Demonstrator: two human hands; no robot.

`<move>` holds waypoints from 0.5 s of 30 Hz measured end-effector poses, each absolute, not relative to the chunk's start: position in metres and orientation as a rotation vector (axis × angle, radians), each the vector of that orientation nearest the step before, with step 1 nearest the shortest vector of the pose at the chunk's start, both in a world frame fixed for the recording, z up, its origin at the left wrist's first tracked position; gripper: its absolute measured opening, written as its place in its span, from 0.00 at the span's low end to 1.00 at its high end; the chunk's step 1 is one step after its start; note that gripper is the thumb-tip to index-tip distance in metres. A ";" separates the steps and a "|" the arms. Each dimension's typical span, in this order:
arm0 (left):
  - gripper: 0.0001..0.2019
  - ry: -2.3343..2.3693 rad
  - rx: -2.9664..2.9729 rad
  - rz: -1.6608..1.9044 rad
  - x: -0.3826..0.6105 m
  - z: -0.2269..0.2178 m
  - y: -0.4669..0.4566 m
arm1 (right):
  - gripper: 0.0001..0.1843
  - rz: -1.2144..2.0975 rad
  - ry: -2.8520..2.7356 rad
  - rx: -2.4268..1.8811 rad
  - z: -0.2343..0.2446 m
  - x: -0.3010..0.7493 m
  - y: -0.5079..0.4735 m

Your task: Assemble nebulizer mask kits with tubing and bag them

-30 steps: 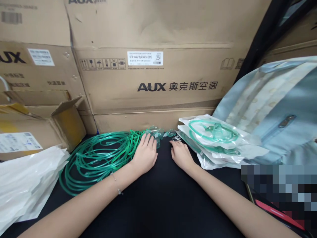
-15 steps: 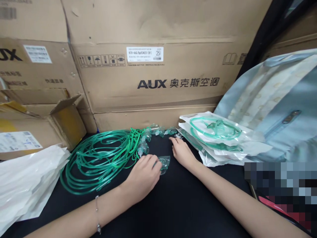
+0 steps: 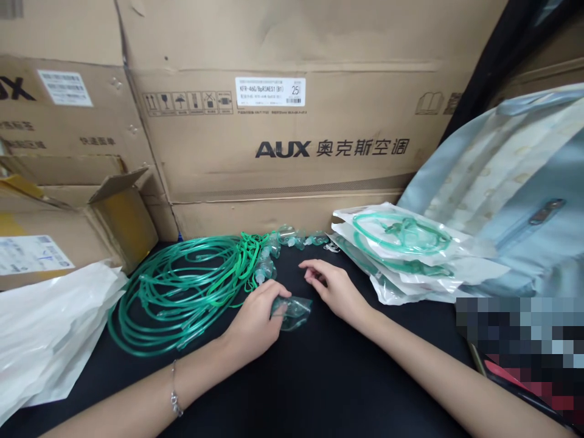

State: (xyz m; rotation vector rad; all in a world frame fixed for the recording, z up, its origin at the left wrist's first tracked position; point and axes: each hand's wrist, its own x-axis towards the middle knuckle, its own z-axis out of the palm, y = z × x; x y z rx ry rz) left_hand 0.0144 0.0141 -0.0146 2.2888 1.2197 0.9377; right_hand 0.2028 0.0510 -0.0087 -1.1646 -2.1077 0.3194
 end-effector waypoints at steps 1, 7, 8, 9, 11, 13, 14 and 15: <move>0.07 1.229 2.246 0.956 0.014 -0.013 0.014 | 0.15 0.349 -2.129 -1.154 -0.008 0.202 0.049; 0.06 1.250 2.020 1.090 0.012 -0.013 0.021 | 0.14 0.443 -2.252 -1.102 -0.006 0.199 0.045; 0.05 1.249 1.989 1.118 0.013 -0.014 0.022 | 0.14 0.463 -2.244 -1.102 -0.006 0.198 0.045; 0.05 1.242 1.957 1.143 0.013 -0.015 0.023 | 0.14 0.490 -2.232 -1.103 -0.006 0.198 0.045; 0.05 1.208 1.878 1.170 0.013 -0.016 0.023 | 0.13 0.572 -2.191 -1.099 -0.006 0.197 0.045; 0.07 1.183 1.802 1.158 0.013 -0.016 0.022 | 0.11 0.684 -2.144 -1.081 -0.007 0.196 0.045; 0.08 1.182 1.779 1.148 0.013 -0.016 0.022 | 0.11 0.745 -2.127 -1.064 -0.008 0.195 0.045; 0.09 1.189 1.770 1.143 0.013 -0.015 0.021 | 0.10 0.810 -2.110 -1.042 -0.009 0.194 0.045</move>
